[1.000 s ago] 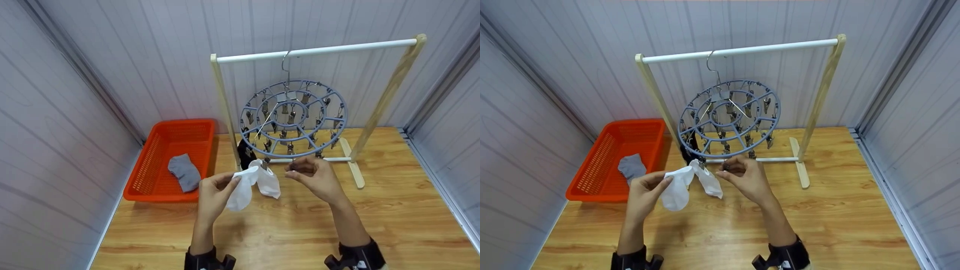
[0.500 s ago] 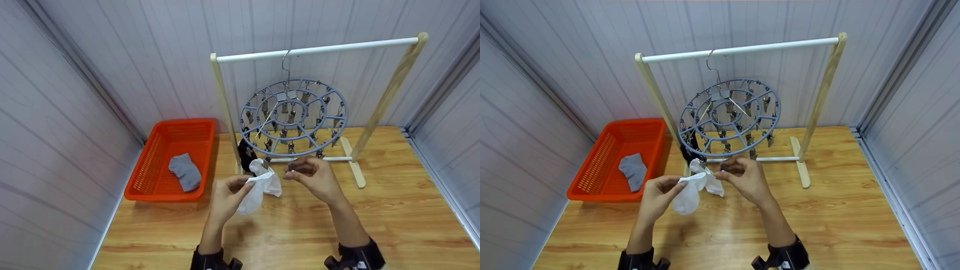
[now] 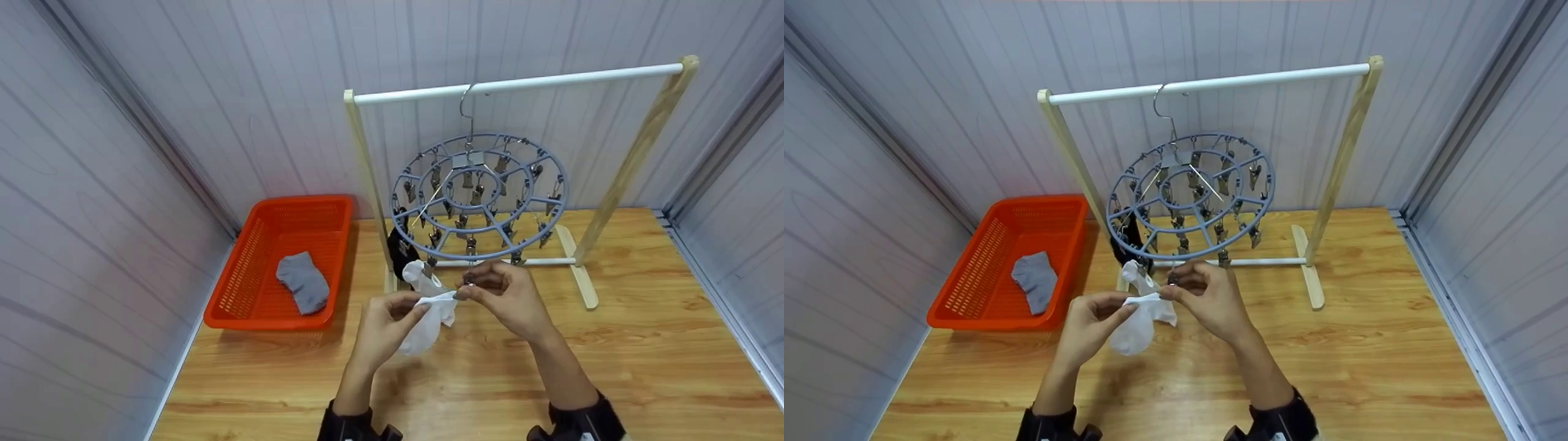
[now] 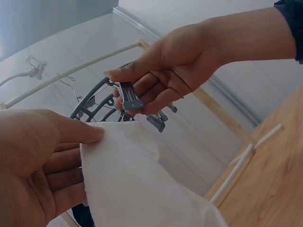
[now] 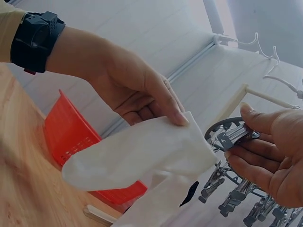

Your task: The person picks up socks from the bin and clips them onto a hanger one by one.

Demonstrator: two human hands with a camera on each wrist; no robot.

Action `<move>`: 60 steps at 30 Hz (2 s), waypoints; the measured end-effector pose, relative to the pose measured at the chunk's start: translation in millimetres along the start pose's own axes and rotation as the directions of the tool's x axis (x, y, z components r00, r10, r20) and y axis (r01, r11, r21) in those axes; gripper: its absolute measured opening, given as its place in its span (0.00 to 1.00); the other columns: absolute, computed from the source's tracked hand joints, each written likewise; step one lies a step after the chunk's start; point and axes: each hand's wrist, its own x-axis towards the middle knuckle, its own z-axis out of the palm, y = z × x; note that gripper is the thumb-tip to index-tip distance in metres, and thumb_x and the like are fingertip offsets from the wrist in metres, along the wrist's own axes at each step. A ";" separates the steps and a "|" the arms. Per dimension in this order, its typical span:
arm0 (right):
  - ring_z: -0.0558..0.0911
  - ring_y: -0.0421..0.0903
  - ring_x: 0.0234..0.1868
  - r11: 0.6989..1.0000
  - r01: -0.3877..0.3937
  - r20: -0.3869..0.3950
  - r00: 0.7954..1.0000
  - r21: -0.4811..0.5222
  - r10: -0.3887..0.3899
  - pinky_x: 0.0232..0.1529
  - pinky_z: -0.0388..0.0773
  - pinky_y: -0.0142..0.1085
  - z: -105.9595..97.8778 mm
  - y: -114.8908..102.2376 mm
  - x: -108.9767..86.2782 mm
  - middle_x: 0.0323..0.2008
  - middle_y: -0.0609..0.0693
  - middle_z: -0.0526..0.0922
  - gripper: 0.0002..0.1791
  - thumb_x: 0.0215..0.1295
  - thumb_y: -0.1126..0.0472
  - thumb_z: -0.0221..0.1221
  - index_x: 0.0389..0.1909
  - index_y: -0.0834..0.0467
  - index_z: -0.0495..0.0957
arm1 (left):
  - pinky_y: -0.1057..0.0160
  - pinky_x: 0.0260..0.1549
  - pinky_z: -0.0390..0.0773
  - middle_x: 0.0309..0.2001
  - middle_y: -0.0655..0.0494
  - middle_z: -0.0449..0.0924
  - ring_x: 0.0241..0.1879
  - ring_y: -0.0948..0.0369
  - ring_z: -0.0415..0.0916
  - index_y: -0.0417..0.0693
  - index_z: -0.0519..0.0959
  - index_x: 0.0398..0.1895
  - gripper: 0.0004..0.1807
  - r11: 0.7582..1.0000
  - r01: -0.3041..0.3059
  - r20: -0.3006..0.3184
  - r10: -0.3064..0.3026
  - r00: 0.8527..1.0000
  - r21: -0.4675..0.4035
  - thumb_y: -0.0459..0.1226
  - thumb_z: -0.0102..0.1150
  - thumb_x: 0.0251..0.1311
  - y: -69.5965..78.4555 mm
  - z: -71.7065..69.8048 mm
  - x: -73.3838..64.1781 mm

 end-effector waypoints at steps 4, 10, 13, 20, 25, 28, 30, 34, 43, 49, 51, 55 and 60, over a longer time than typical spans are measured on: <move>0.91 0.51 0.40 1.000 0.008 -0.001 1.000 -0.001 -0.008 0.45 0.88 0.46 0.4 0.0 -0.6 0.42 0.65 0.89 0.13 0.67 0.70 0.70 0.47 0.72 0.82 | 0.63 0.38 0.87 0.37 0.53 0.91 0.35 0.57 0.89 0.41 0.91 0.44 0.07 1.000 -0.009 0.020 0.009 1.000 -0.005 0.35 0.72 0.68 -0.9 2.4 0.4; 0.91 0.51 0.42 0.999 0.021 -0.017 1.000 0.033 -0.020 0.46 0.88 0.45 1.7 0.3 -1.2 0.43 0.69 0.88 0.14 0.66 0.71 0.70 0.48 0.75 0.81 | 0.62 0.38 0.88 0.38 0.50 0.91 0.36 0.58 0.89 0.40 0.90 0.45 0.08 0.999 -0.024 0.034 0.025 0.999 -0.021 0.35 0.70 0.69 -4.0 7.7 0.2; 0.91 0.51 0.43 0.997 0.035 -0.029 0.999 0.074 -0.033 0.45 0.88 0.43 3.6 1.4 -1.5 0.43 0.72 0.87 0.13 0.65 0.73 0.70 0.47 0.75 0.81 | 0.62 0.39 0.88 0.39 0.50 0.91 0.36 0.58 0.89 0.39 0.90 0.46 0.08 0.999 -0.032 0.047 0.033 0.998 -0.026 0.35 0.69 0.70 -4.9 10.4 0.2; 0.92 0.51 0.40 0.978 0.149 -0.053 0.988 0.147 -0.142 0.42 0.88 0.39 6.8 6.6 -2.0 0.40 0.68 0.89 0.11 0.62 0.80 0.68 0.44 0.77 0.80 | 0.61 0.40 0.88 0.39 0.52 0.91 0.37 0.58 0.89 0.41 0.90 0.47 0.09 0.999 -0.031 0.062 0.033 0.998 -0.027 0.37 0.69 0.70 -2.3 13.0 -0.1; 0.92 0.51 0.39 0.962 0.186 -0.055 0.982 0.200 -0.179 0.43 0.88 0.39 7.4 7.3 -2.1 0.39 0.69 0.89 0.09 0.63 0.80 0.66 0.42 0.79 0.79 | 0.61 0.40 0.88 0.40 0.53 0.91 0.38 0.58 0.89 0.44 0.90 0.47 0.08 0.999 -0.047 0.058 0.048 0.997 -0.014 0.37 0.69 0.70 -1.3 13.7 -0.4; 0.92 0.52 0.40 0.944 0.198 -0.043 0.980 0.264 -0.193 0.45 0.88 0.42 7.3 8.7 -1.6 0.39 0.68 0.89 0.09 0.65 0.80 0.65 0.42 0.82 0.77 | 0.61 0.40 0.88 0.40 0.54 0.91 0.38 0.58 0.89 0.45 0.90 0.48 0.08 0.998 -0.056 0.051 0.057 0.997 -0.010 0.37 0.69 0.71 -1.7 13.9 -0.7; 0.92 0.53 0.41 0.930 0.212 -0.040 0.977 0.300 -0.210 0.46 0.87 0.43 7.2 9.7 -1.0 0.39 0.64 0.90 0.09 0.66 0.80 0.64 0.42 0.84 0.76 | 0.61 0.40 0.88 0.40 0.54 0.91 0.38 0.57 0.89 0.45 0.90 0.48 0.08 0.998 -0.061 0.044 0.062 0.997 -0.016 0.37 0.69 0.71 -1.9 14.0 -1.2; 0.92 0.52 0.41 0.933 0.218 -0.055 0.976 0.287 -0.211 0.47 0.87 0.43 7.1 10.9 -0.3 0.39 0.65 0.90 0.08 0.68 0.79 0.64 0.40 0.83 0.75 | 0.61 0.39 0.88 0.40 0.52 0.91 0.37 0.57 0.89 0.44 0.90 0.47 0.08 0.997 -0.076 0.034 0.077 0.996 -0.034 0.36 0.70 0.70 -1.6 14.7 -1.7; 0.92 0.50 0.40 0.954 0.209 -0.066 0.978 0.216 -0.200 0.46 0.87 0.41 9.1 13.5 0.0 0.37 0.69 0.88 0.05 0.69 0.79 0.62 0.39 0.80 0.78 | 0.60 0.39 0.89 0.41 0.53 0.91 0.38 0.57 0.90 0.44 0.91 0.46 0.08 0.995 -0.091 0.018 0.092 0.996 -0.047 0.36 0.71 0.69 0.7 16.7 -0.6; 0.92 0.49 0.40 0.960 0.194 -0.050 0.981 0.202 -0.188 0.46 0.87 0.40 11.8 13.4 -0.5 0.37 0.65 0.90 0.06 0.69 0.76 0.64 0.39 0.79 0.78 | 0.59 0.38 0.89 0.42 0.53 0.91 0.38 0.56 0.90 0.44 0.91 0.46 0.08 0.991 -0.115 -0.009 0.115 0.993 -0.063 0.36 0.71 0.68 1.1 17.6 -1.0; 0.92 0.50 0.40 0.963 0.195 -0.040 0.981 0.187 -0.191 0.45 0.88 0.40 12.6 13.2 -0.4 0.37 0.63 0.90 0.06 0.69 0.76 0.64 0.39 0.78 0.79 | 0.60 0.37 0.89 0.42 0.52 0.91 0.38 0.56 0.90 0.43 0.91 0.46 0.08 0.990 -0.124 -0.022 0.123 0.992 -0.066 0.35 0.71 0.68 1.1 17.8 -1.2; 0.92 0.51 0.39 0.961 0.220 -0.017 0.975 0.166 -0.221 0.44 0.88 0.41 13.7 12.6 0.5 0.37 0.66 0.90 0.03 0.68 0.77 0.64 0.39 0.76 0.81 | 0.61 0.36 0.88 0.41 0.52 0.91 0.37 0.57 0.90 0.41 0.90 0.46 0.08 0.989 -0.136 -0.034 0.134 0.990 -0.059 0.34 0.72 0.67 1.4 17.5 -1.3; 0.91 0.50 0.36 0.962 0.235 -0.005 0.972 0.139 -0.237 0.40 0.88 0.40 14.9 11.9 0.9 0.36 0.68 0.89 0.02 0.67 0.78 0.65 0.38 0.73 0.83 | 0.61 0.37 0.88 0.41 0.51 0.91 0.37 0.59 0.89 0.40 0.90 0.46 0.08 0.989 -0.144 -0.042 0.142 0.989 -0.044 0.33 0.72 0.67 2.0 16.7 -1.9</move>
